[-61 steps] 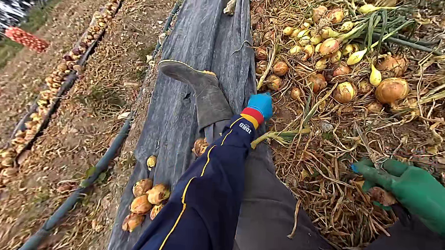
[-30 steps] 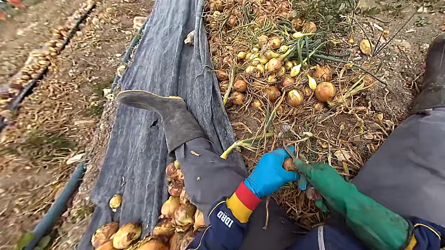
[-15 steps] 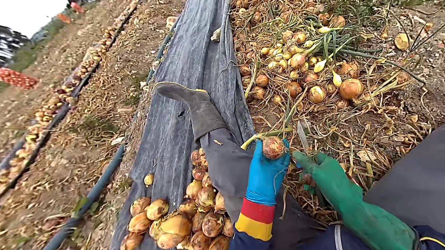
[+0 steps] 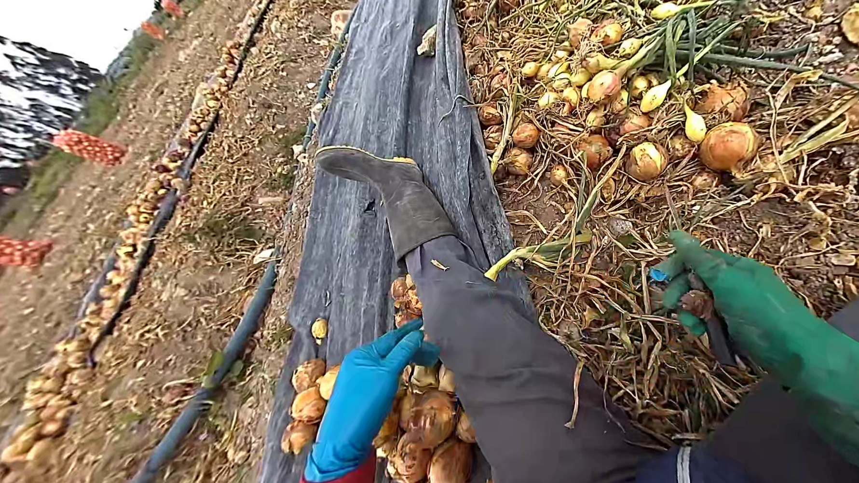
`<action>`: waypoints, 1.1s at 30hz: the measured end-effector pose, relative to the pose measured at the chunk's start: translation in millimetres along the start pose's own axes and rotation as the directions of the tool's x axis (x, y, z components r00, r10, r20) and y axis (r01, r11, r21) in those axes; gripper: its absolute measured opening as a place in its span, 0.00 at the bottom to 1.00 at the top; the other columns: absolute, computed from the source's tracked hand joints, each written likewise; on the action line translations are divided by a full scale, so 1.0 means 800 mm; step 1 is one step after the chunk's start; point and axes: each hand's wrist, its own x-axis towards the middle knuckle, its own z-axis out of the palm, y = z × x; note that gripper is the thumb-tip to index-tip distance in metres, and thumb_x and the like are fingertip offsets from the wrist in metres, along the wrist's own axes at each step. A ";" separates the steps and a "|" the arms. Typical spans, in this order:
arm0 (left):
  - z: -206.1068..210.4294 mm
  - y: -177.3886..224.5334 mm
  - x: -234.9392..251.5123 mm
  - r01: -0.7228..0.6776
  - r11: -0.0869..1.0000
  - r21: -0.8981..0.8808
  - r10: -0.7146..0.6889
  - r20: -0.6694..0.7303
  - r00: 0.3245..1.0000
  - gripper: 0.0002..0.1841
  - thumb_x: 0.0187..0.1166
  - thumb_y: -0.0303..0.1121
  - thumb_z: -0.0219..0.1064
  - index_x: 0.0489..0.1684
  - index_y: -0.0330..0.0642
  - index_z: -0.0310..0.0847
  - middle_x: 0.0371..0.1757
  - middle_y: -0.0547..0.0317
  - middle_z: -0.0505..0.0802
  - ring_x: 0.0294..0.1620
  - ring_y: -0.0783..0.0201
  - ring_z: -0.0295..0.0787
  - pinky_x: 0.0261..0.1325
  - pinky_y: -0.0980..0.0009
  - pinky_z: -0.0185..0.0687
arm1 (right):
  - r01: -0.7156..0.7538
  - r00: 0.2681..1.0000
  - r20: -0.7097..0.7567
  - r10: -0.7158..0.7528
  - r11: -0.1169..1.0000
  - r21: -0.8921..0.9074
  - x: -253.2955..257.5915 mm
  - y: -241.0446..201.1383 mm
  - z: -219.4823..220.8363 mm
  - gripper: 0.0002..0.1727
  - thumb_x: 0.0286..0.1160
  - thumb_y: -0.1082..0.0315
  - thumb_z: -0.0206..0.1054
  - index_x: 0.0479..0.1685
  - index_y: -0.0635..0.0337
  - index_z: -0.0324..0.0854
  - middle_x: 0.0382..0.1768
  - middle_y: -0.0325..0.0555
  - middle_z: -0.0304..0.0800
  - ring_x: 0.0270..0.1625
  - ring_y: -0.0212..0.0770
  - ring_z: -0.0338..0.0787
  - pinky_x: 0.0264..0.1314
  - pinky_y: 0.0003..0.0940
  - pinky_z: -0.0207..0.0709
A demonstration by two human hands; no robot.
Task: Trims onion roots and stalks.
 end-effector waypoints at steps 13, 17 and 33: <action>0.138 0.040 0.281 -0.370 0.427 0.825 -0.145 0.466 0.873 0.31 0.86 0.65 0.50 0.43 0.53 0.95 0.42 0.50 0.96 0.52 0.45 0.93 0.58 0.34 0.83 | -0.010 0.989 -0.151 0.001 0.998 -0.059 0.019 0.035 -0.058 0.35 0.80 0.28 0.57 0.52 0.52 0.89 0.31 0.51 0.94 0.21 0.51 0.90 0.19 0.46 0.87; 0.136 0.026 0.271 -0.098 0.608 0.788 -0.141 0.229 0.963 0.27 0.87 0.63 0.50 0.51 0.63 0.95 0.49 0.57 0.97 0.57 0.50 0.93 0.62 0.35 0.82 | -0.020 0.984 -0.179 0.013 0.999 -0.033 0.028 0.033 -0.068 0.34 0.86 0.34 0.54 0.53 0.57 0.88 0.29 0.51 0.92 0.20 0.48 0.89 0.20 0.44 0.86; 0.211 0.099 0.296 0.207 0.852 0.481 -0.205 -0.057 0.977 0.43 0.59 0.65 0.77 0.71 0.43 0.84 0.57 0.41 0.93 0.64 0.40 0.88 0.67 0.33 0.80 | -0.061 0.994 -0.098 0.043 0.979 -0.196 0.010 0.025 -0.017 0.12 0.77 0.55 0.74 0.55 0.44 0.85 0.37 0.40 0.98 0.31 0.44 0.96 0.32 0.43 0.93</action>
